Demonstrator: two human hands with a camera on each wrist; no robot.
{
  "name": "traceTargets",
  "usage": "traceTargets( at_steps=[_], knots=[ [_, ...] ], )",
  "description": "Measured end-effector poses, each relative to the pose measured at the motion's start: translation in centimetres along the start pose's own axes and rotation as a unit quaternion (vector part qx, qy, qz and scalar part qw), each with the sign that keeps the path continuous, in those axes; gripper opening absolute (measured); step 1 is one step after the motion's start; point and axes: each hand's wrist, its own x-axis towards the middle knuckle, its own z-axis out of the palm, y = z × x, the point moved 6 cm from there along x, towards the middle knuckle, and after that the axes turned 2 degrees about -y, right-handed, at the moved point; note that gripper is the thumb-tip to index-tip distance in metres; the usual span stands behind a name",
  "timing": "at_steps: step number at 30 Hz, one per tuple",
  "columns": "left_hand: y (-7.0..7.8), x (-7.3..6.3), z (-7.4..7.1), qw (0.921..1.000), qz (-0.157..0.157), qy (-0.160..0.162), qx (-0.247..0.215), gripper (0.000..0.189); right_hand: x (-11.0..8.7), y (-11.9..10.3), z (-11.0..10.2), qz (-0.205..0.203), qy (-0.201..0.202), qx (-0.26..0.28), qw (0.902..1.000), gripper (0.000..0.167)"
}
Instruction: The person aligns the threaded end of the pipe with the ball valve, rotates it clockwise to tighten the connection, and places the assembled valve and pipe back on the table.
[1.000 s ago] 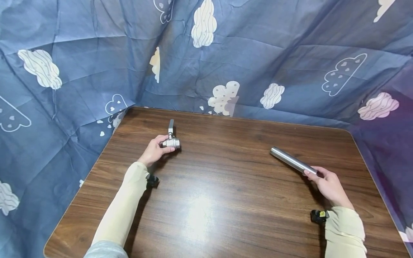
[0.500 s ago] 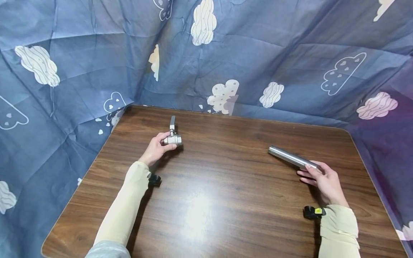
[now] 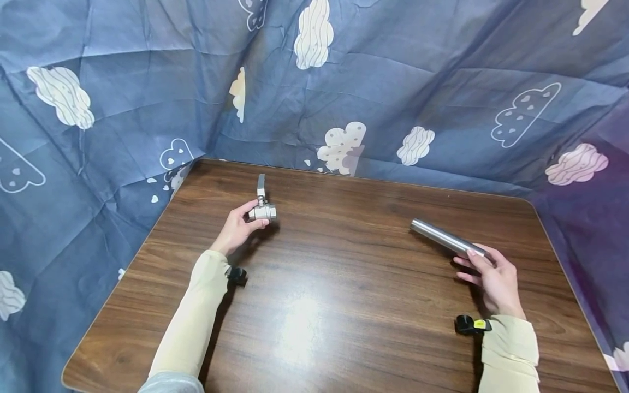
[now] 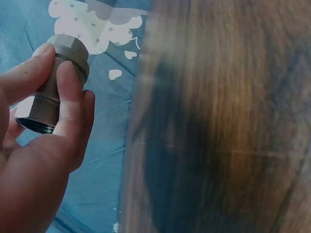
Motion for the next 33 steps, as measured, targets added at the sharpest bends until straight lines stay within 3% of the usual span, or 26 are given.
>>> traceTargets(
  at_steps=[8,21,27,33],
  knots=[
    [1.3,-0.2,0.2,0.9993,0.013,0.001,0.035,0.063,0.2,-0.5,0.9,-0.028,0.003,0.045,0.9986,0.025],
    [4.2,-0.6,1.4,0.999,0.04,0.0,-0.022,0.058,1.1,-2.3,3.7,-0.087,-0.024,0.089,0.9919,0.027],
    [5.3,-0.7,2.1,0.9982,0.053,0.003,-0.027,0.054,1.3,-3.4,5.1,-0.099,-0.039,0.113,0.9879,0.029],
    [6.6,-0.7,2.8,0.9958,0.07,-0.004,-0.058,0.058,1.4,-4.3,6.5,-0.128,-0.052,0.161,0.9772,0.031]
  ],
)
